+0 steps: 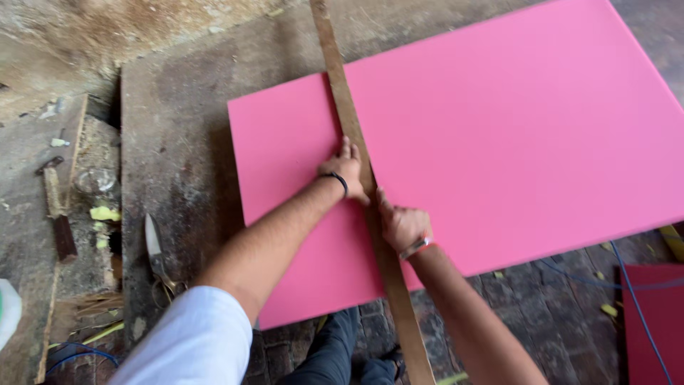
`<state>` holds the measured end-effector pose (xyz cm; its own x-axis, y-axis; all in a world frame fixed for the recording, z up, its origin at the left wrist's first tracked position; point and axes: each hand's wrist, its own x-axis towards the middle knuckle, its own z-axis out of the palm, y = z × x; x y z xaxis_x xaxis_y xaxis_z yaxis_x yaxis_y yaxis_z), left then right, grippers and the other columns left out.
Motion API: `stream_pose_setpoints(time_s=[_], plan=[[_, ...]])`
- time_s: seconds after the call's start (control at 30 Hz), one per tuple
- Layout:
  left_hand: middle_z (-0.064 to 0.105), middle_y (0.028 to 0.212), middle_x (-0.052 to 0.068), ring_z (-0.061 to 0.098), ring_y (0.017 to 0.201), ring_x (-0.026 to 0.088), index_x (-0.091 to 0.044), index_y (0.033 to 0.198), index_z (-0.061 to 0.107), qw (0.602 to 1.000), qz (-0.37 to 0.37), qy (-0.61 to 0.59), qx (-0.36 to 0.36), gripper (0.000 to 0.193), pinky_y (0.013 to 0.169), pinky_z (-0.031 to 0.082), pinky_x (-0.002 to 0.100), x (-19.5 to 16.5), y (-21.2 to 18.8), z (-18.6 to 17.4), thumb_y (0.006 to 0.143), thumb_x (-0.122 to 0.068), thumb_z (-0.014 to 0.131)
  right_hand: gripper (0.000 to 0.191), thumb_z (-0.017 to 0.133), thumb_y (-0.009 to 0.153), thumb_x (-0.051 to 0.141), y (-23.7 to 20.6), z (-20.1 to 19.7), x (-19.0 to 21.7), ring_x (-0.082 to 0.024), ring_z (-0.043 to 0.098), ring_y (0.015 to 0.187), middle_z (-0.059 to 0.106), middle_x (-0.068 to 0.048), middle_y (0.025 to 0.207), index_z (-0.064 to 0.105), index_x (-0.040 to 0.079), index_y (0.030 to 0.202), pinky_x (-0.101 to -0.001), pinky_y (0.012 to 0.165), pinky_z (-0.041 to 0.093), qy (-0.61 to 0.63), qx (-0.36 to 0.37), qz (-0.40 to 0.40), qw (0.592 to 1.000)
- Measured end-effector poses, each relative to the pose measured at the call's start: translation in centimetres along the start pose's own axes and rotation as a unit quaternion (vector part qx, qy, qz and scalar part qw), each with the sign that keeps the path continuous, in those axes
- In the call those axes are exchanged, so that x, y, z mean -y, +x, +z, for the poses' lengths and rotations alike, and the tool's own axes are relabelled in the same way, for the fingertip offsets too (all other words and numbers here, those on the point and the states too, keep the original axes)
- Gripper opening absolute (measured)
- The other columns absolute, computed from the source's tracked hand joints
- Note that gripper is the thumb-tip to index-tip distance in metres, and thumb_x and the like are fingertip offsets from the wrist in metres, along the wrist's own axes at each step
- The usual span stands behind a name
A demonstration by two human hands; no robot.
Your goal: The person measures and cuts a large pink foam sheet into smaller rectangular pieces using a metal ruler as a guide and a long serrated knife. They mark the foam with a tape measure, align the ruler, and cut along the marked line, then separate and stack the cut pieces.
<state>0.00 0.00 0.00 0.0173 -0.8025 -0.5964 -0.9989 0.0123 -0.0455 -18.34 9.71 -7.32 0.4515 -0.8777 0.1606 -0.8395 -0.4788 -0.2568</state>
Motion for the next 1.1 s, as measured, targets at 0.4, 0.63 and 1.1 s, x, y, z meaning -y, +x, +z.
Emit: stream_pose_setpoints(time_s=[0.4, 0.63, 1.1], plan=[[-0.005, 0.175, 0.011, 0.045, 0.146, 0.032, -0.006, 0.166, 0.0, 0.996, -0.079, 0.046, 0.003, 0.148, 0.109, 0.051, 0.046, -4.1, -5.2, -2.3, 0.064, -0.06, 0.093, 0.075, 0.068, 0.076, 0.016, -28.6, -7.9, 4.9, -0.025, 0.069, 0.058, 0.069, -0.005, 0.07, 0.051, 0.007, 0.149, -0.0413, 0.051, 0.055, 0.091, 0.017, 0.024, 0.995], [0.003, 0.175, 0.007, 0.041, 0.149, 0.032, -0.01, 0.165, 0.017, 0.997, -0.063, 0.041, -0.035, 0.12, 0.108, 0.051, 0.047, -4.2, -6.9, -0.8, 0.077, -0.055, 0.086, 0.07, 0.072, 0.077, 0.014, -37.3, -10.3, 6.4, -0.02, 0.066, 0.051, 0.068, -0.003, 0.064, 0.054, 0.004, 0.144, -0.0368, 0.045, 0.052, 0.086, 0.01, 0.022, 0.996], [-0.017, 0.174, 0.004, 0.009, 0.158, 0.037, -0.017, 0.165, -0.008, 0.995, -0.068, -0.066, -0.007, 0.136, 0.117, 0.027, 0.073, -3.6, -4.3, -0.8, 0.076, -0.046, 0.09, 0.066, 0.064, 0.091, 0.021, -16.6, -8.0, 2.2, -0.022, 0.064, 0.051, 0.067, -0.002, 0.063, 0.044, 0.013, 0.153, -0.0383, 0.046, 0.049, 0.023, -0.107, 0.014, 0.994]])
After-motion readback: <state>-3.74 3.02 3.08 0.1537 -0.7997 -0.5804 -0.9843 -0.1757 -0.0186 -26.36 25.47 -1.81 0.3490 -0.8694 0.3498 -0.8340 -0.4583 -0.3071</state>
